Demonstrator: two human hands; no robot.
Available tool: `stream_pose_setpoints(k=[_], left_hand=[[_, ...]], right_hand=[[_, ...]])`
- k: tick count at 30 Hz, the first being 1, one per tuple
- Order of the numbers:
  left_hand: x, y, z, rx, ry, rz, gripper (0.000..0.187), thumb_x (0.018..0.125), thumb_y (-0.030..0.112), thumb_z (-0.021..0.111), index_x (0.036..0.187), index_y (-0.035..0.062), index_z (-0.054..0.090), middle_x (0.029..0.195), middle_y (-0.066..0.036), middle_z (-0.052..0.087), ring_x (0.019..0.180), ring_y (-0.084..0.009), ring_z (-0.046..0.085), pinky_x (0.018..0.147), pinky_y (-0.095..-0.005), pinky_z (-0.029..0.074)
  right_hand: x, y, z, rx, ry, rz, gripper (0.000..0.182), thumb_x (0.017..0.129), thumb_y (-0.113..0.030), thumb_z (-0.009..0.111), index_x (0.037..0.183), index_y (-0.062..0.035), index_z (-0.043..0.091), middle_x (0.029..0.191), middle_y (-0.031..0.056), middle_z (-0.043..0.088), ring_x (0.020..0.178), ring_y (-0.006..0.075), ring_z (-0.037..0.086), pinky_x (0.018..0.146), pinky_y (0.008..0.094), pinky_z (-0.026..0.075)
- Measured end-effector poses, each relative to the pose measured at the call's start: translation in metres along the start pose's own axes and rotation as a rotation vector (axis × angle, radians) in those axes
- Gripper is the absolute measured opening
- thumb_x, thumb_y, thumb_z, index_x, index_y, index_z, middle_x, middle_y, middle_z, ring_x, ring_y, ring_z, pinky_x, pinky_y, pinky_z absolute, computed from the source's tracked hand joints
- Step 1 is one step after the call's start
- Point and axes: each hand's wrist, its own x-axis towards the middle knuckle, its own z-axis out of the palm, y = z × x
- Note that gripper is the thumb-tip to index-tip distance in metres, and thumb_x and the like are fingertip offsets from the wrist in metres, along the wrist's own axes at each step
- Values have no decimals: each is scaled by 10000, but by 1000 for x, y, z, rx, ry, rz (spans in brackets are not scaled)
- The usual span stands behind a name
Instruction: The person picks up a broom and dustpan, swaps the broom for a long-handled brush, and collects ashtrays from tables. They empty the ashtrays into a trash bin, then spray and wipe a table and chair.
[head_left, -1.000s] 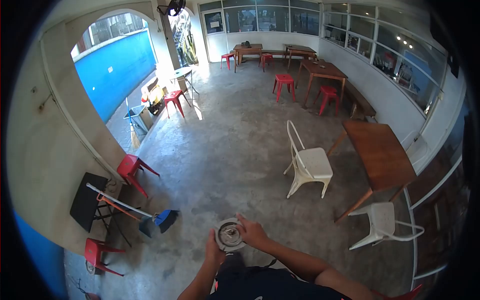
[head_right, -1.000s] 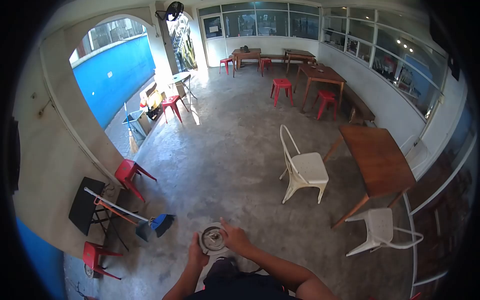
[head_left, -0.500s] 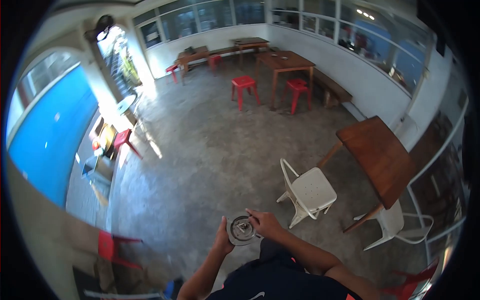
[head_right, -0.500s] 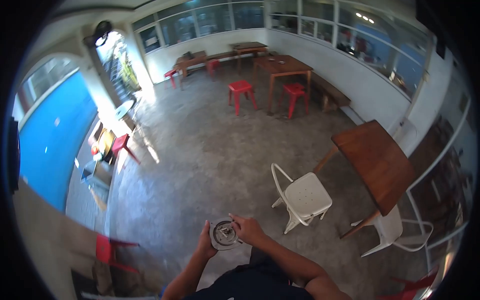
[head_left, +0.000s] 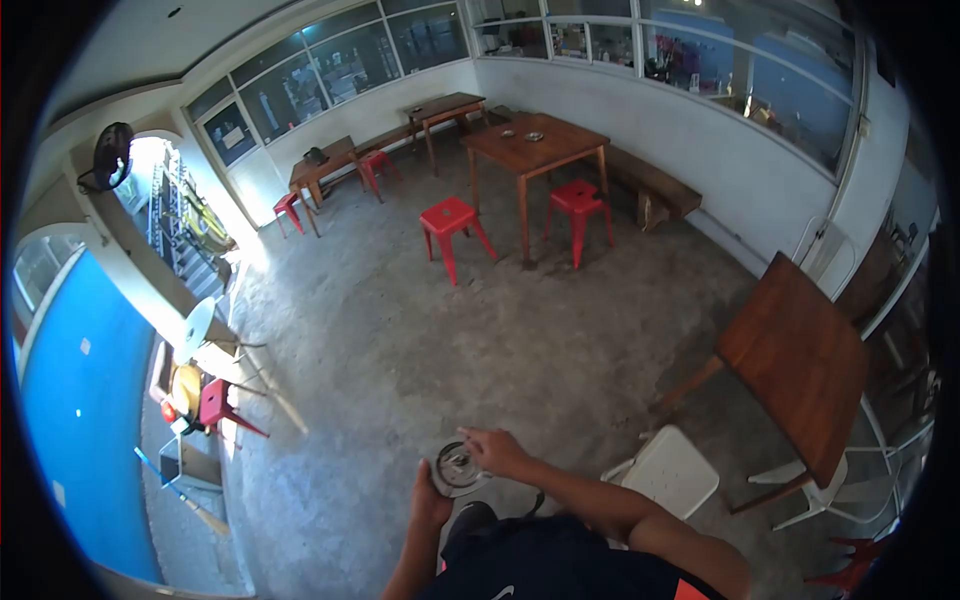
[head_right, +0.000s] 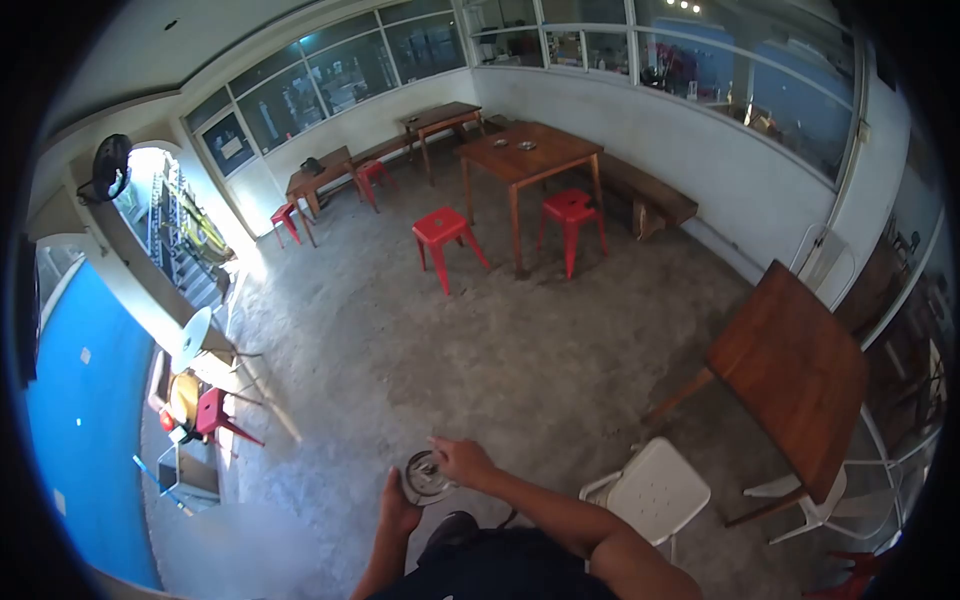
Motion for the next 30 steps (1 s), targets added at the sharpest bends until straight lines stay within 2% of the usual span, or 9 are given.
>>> stream_pose_setpoints(k=[4,10,13,16,20,22,25,28,30], left_hand=[[109,51,27,-4,1,37,520,1002,391,282,1331,16,429,1320,-161,512,1239,-297,477,1069,-468,342],[339,109,75,30,-38,-105,464,1011,354,320,1270,5,483,1246,-137,572,1161,-267,538,1034,-431,388],[450,131,142,69,-117,-219,418,1007,315,368,1246,0,502,1201,-127,597,1116,-266,565,1009,-428,414],[550,140,194,154,-148,-326,369,999,273,414,1220,-4,517,1169,-131,605,1082,-261,580,996,-421,429],[676,160,269,250,-165,-412,379,1005,293,393,1193,-8,528,1143,-137,614,1050,-248,594,983,-413,439],[743,160,282,236,-168,-389,394,1007,307,381,1194,-6,529,1140,-134,617,1056,-244,592,985,-414,437],[850,173,305,120,-112,-334,399,1008,311,384,1204,-5,527,1152,-130,616,1058,-246,596,968,-405,452],[918,212,321,85,-20,-237,408,1007,323,385,1211,2,531,1174,-131,612,1076,-248,591,979,-412,446],[956,244,351,65,70,-194,414,1006,334,379,1225,18,533,1205,-136,602,1110,-251,577,1010,-437,419]], right_hand=[[124,46,-7,0,-80,63,347,846,-208,590,1164,-70,610,817,213,646,743,391,624,684,455,500],[297,157,-50,-34,42,137,355,855,-209,584,1179,-66,597,861,218,651,788,386,632,704,451,505],[373,202,-102,-75,245,79,358,863,-212,588,1189,-63,589,862,216,654,770,369,644,680,424,508],[430,233,-163,-12,234,373,372,871,-235,605,1200,-60,586,804,191,652,672,308,647,623,374,498],[519,319,-199,5,404,369,394,883,-273,615,1210,-55,580,701,140,613,572,203,590,564,328,470],[573,360,-220,44,454,347,391,893,-274,611,1214,-52,578,684,131,594,556,161,565,548,317,459],[666,423,-249,162,327,455,381,923,-288,583,1205,-33,579,705,114,607,581,125,573,545,293,464],[766,483,-266,414,272,537,384,946,-310,551,1189,-15,581,744,75,628,596,105,575,524,269,459],[831,533,-274,426,270,513,385,943,-336,542,1158,-21,592,687,56,622,570,111,582,533,273,461]])
